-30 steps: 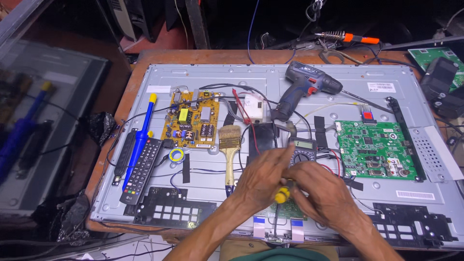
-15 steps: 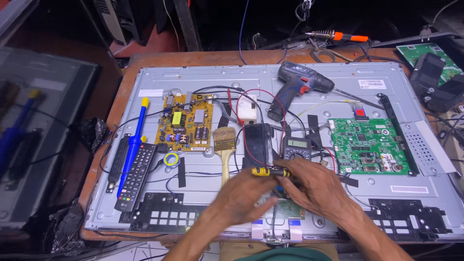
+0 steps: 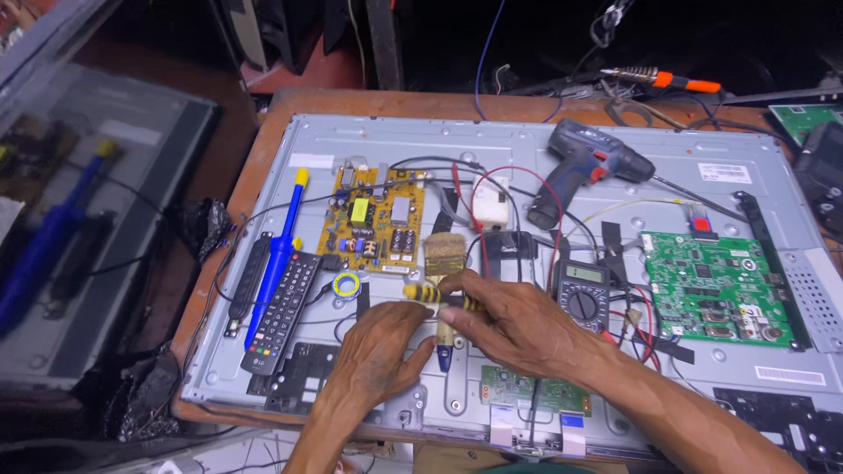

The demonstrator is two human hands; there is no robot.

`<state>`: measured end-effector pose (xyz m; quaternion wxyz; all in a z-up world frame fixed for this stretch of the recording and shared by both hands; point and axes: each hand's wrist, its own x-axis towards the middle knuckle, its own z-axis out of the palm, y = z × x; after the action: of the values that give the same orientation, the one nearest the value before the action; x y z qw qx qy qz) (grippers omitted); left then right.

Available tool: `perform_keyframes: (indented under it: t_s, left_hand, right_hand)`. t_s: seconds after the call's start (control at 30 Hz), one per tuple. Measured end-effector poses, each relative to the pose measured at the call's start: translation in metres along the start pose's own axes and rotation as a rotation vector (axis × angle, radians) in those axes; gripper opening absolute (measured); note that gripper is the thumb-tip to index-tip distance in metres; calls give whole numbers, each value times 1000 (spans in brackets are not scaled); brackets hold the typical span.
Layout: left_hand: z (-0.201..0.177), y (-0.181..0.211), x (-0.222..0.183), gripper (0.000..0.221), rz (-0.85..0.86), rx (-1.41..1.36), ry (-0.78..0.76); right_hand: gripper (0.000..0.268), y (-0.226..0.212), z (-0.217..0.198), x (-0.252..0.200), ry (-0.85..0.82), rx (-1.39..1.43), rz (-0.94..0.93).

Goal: The person uses a yellow-handled screwdriver to unscrew and remove a circuit board from a disassembled television chassis. They then lift the board and disconnect a white cable connector from it.

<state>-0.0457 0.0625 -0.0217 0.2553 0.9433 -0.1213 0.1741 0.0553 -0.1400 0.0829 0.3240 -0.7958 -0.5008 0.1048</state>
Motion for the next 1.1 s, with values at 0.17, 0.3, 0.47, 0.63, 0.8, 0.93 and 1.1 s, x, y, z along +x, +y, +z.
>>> perform_keyframes:
  t_s: [0.17,0.3,0.47,0.63,0.8,0.93,1.1]
  left_hand:
    - [-13,-16,8,30,-75,30,-10]
    - [-32,-25,30,33,-207,-4,-146]
    - [-33,-36,53,34,-273,-86,-98]
    - [-12,-47,48,37,-172,-191,-56]
    - [-3,-53,46,37,-152,-186,-16]
    - [0,-57,40,35,-125,-94,33]
    - [-23,-59,21,91,-582,495,-26]
  right_hand:
    - [31,9,12,28,171,225,-8]
    - [19,-9,9,51,482,320,-41]
    - [54,-1,20,72,479,308,-213]
    - [73,26,32,88,478,129,-281]
    - [67,29,32,98,441,98,-226]
    - [67,40,35,98,441,115,-219]
    - [61,56,40,88,406,16,-255]
